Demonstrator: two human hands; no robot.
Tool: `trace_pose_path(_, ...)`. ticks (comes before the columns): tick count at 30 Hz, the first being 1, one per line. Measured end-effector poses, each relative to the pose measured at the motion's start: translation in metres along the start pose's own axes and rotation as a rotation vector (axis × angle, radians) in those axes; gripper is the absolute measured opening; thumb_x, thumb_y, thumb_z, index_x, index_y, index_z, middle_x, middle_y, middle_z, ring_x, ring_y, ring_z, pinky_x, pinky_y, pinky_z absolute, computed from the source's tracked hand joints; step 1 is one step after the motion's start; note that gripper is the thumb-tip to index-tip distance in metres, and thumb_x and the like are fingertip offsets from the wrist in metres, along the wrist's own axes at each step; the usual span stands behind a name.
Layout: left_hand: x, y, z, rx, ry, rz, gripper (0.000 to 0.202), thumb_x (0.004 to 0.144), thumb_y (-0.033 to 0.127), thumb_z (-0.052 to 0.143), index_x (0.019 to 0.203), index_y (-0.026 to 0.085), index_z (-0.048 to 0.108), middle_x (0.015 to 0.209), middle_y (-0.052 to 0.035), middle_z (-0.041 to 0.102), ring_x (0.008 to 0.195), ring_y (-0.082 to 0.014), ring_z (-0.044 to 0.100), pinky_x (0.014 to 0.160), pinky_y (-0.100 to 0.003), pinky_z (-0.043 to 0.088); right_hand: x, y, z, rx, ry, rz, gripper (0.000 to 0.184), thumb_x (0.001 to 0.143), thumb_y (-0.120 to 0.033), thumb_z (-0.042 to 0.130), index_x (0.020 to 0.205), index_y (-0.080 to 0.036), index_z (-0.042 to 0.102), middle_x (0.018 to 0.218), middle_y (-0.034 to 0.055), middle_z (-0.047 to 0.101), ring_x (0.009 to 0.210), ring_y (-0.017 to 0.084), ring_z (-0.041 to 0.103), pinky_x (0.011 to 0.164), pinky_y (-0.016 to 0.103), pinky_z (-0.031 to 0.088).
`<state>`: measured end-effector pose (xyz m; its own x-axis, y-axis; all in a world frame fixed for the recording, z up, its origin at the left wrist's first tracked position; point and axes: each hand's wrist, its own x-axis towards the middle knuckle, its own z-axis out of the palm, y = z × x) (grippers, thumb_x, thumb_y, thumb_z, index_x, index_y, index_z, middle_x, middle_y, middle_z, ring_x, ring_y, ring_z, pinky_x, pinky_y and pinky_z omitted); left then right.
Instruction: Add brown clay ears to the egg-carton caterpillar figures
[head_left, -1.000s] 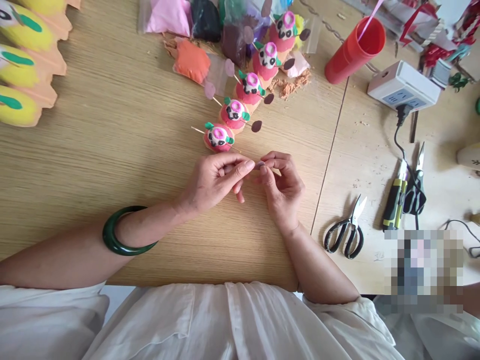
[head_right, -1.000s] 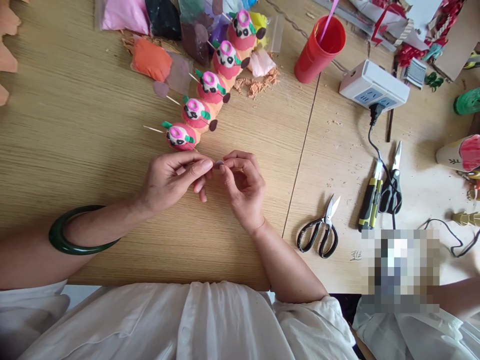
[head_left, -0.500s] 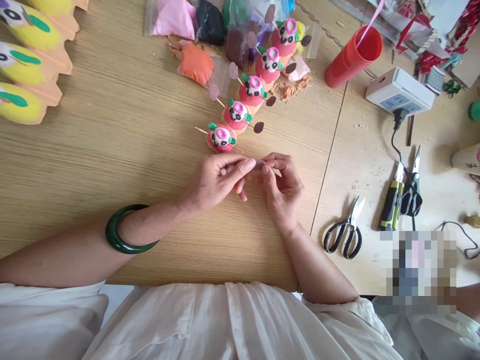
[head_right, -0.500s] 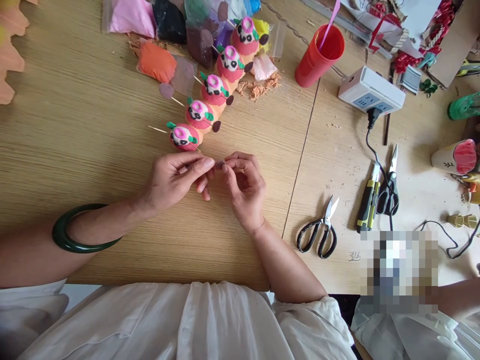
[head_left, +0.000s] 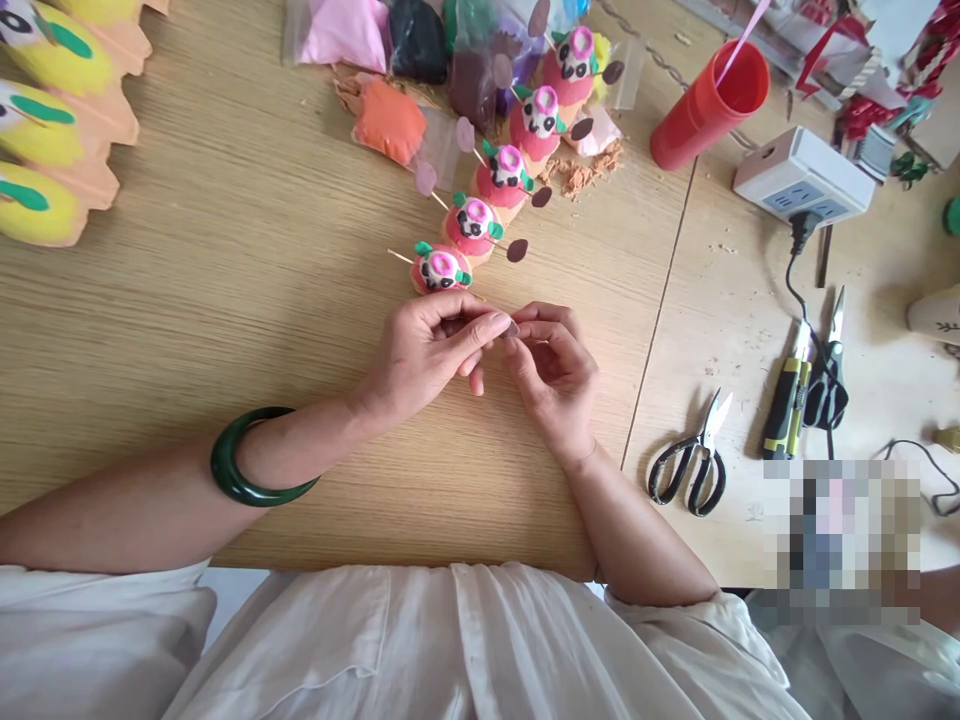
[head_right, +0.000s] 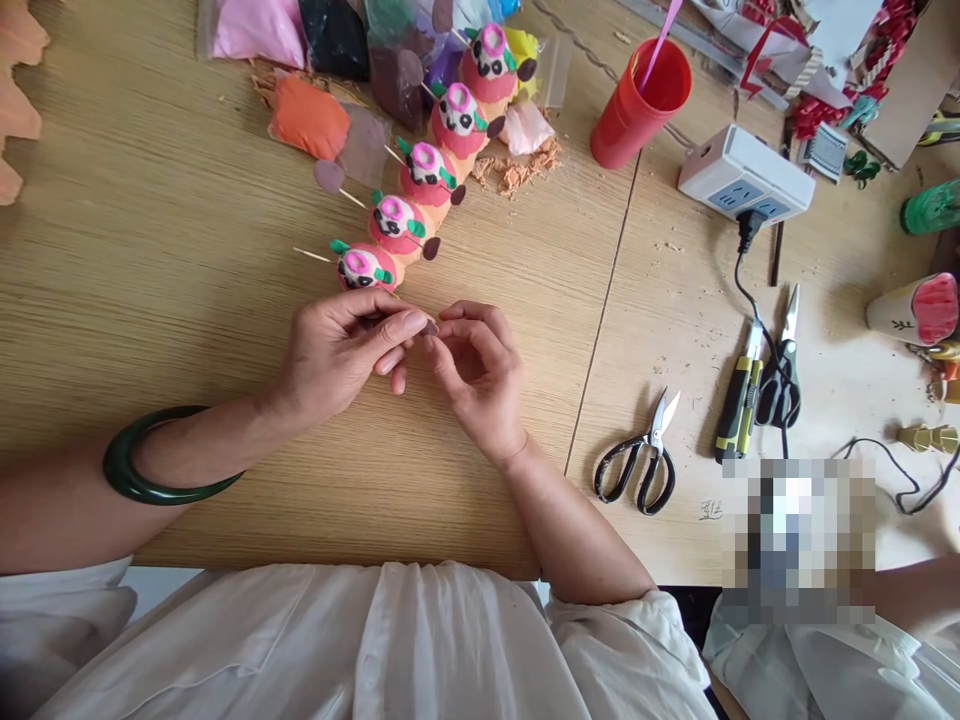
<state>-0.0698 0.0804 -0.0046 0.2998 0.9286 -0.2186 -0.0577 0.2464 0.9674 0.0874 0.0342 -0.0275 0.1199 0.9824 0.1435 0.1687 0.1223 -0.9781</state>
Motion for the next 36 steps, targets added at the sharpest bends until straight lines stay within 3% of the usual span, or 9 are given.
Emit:
trace_pose_path(5,-0.0012,-0.0018,-0.0008,-0.028,-0.027,0.044,0.019,0.093,0.033,0.071,0.083,0.017,0.073,0.07,0.0011,0.06,0.048,-0.0074,0.051,0.04,-0.02,0.053,0.0008,0.0054,-0.0016,-0.009,-0.003,-0.066,0.005,0.098,-0.027,0.071,0.095,-0.024,0.072,0.112,0.0054,0.067,0.109,0.018,0.068,0.097,0.041,0.057)
trace_pose_path(9,-0.0032,-0.0036,-0.0035,0.009,-0.06,0.008,0.018,0.093,0.036,0.073,0.094,0.018,0.077,0.059,0.0043,0.054,0.048,-0.009,0.053,0.042,-0.019,0.052,0.0011,0.0044,-0.0024,-0.017,-0.017,-0.061,0.007,0.098,-0.03,0.071,0.095,-0.024,0.071,0.113,0.0055,0.066,0.109,0.019,0.068,0.095,0.04,0.058)
trace_pose_path(19,-0.0025,-0.0016,-0.004,-0.012,-0.033,-0.017,0.017,0.091,0.034,0.076,0.088,0.018,0.077,0.06,0.0038,0.055,0.045,-0.0083,0.052,0.042,-0.02,0.048,0.0012,0.0004,-0.0016,-0.028,-0.005,-0.029,0.015,0.099,-0.035,0.069,0.091,-0.022,0.069,0.111,0.0064,0.068,0.105,0.019,0.068,0.091,0.039,0.06)
trace_pose_path(23,-0.0025,0.001,-0.0007,-0.068,-0.008,-0.029,0.023,0.093,0.037,0.073,0.082,0.017,0.076,0.073,-0.0011,0.062,0.049,-0.0076,0.051,0.042,-0.02,0.05,0.0012,-0.0003,-0.0009,0.028,0.035,-0.001,0.017,0.1,-0.037,0.068,0.091,-0.022,0.069,0.109,0.0058,0.067,0.1,0.017,0.069,0.086,0.037,0.062)
trace_pose_path(27,-0.0034,0.0014,-0.0013,-0.046,-0.081,-0.041,0.02,0.094,0.034,0.071,0.085,0.017,0.077,0.066,0.0006,0.055,0.05,-0.0095,0.05,0.044,-0.022,0.054,0.0008,-0.0019,-0.0004,0.067,0.091,0.017,0.015,0.098,-0.038,0.071,0.092,-0.024,0.071,0.096,0.0025,0.067,0.088,0.015,0.068,0.077,0.032,0.061)
trace_pose_path(32,-0.0029,-0.0004,-0.0028,0.033,-0.185,-0.019,0.02,0.095,0.03,0.068,0.082,0.016,0.076,0.059,0.0024,0.051,0.047,-0.0103,0.054,0.045,-0.022,0.055,0.0019,0.0002,-0.0012,0.184,0.097,0.128,0.02,0.095,-0.043,0.074,0.09,-0.024,0.071,0.082,-0.0024,0.068,0.053,0.005,0.053,0.049,0.021,0.048)
trace_pose_path(36,0.0005,0.0013,-0.0012,-0.129,-0.167,-0.079,0.017,0.092,0.027,0.07,0.081,0.015,0.076,0.063,0.0013,0.057,0.051,-0.0097,0.054,0.047,-0.022,0.057,0.006,-0.0039,-0.003,0.269,0.118,0.214,0.021,0.093,-0.043,0.077,0.088,-0.023,0.071,0.07,-0.0058,0.062,0.049,0.004,0.051,0.045,0.018,0.044)
